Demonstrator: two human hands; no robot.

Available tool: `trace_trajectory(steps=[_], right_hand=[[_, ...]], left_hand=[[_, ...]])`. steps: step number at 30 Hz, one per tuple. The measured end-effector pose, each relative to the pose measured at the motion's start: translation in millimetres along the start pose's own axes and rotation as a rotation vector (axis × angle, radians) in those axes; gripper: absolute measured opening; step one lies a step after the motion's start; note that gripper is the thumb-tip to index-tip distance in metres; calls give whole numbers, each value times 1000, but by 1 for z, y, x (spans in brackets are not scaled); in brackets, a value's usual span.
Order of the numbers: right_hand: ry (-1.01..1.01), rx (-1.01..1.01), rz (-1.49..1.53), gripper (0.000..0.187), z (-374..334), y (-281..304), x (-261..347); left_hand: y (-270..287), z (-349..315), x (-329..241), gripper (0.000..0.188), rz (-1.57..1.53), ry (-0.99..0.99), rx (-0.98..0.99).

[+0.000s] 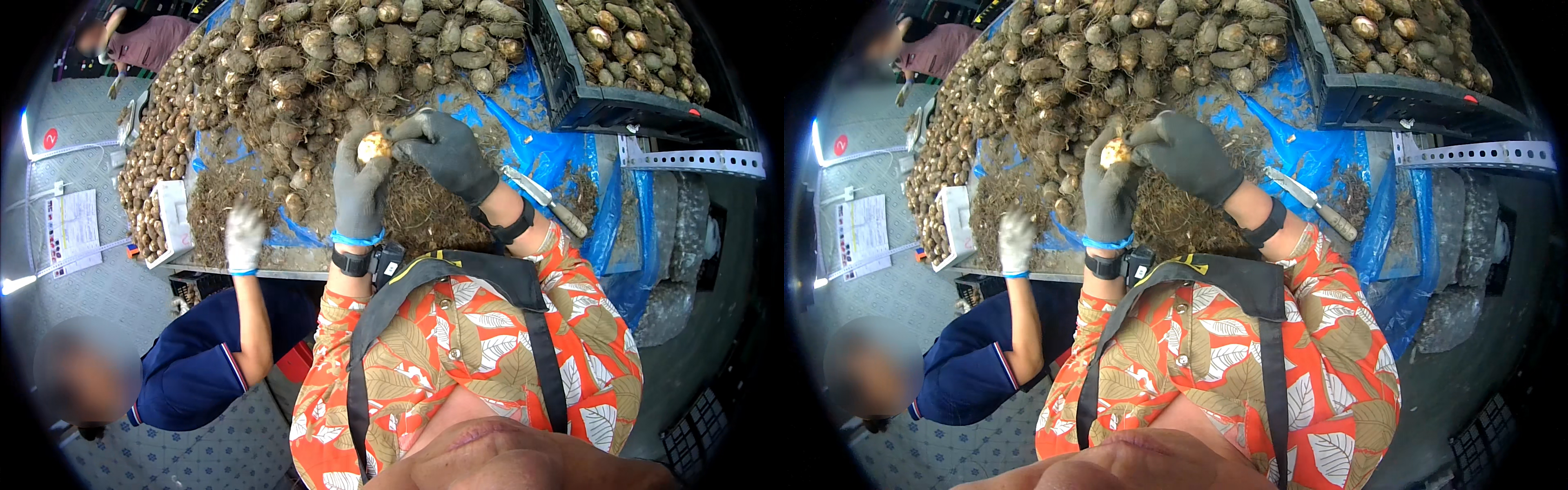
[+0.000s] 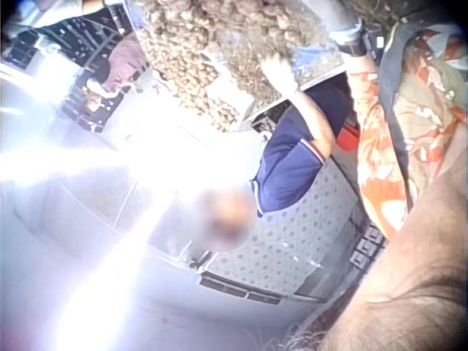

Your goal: The person cleans root vegetables by hand, removing dirt and fibrous material from the surface before returning them to the table.

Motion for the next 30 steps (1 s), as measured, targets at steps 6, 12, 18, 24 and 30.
trace_trajectory(steps=[6, 12, 18, 24, 30], right_hand=[[-134, 39, -347, 19, 10, 9, -42], [115, 21, -181, 21, 15, 15, -22], [-90, 58, 75, 20, 14, -7, -7], [90, 144, -368, 22, 15, 4, -55], [44, 473, -533, 26, 6, -6, -11]], left_hand=[[0, -5, -4, 51, -44, 11, 21], [-2, -1, -3, 63, -69, 74, 119], [-15, 1, -8, 83, 296, -58, 177], [-8, 0, -17, 71, 18, -15, 117], [-5, 3, -12, 48, 387, 32, 154]])
Point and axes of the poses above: each hand's wrist, its own z-axis towards the middle knuckle, its own y-axis out of the back of the hand, x = y × z, the point moved 5 cm from there along z, towards the middle knuckle, and after that the axes turned 15 degrees about -z, right-handed, at the moved point
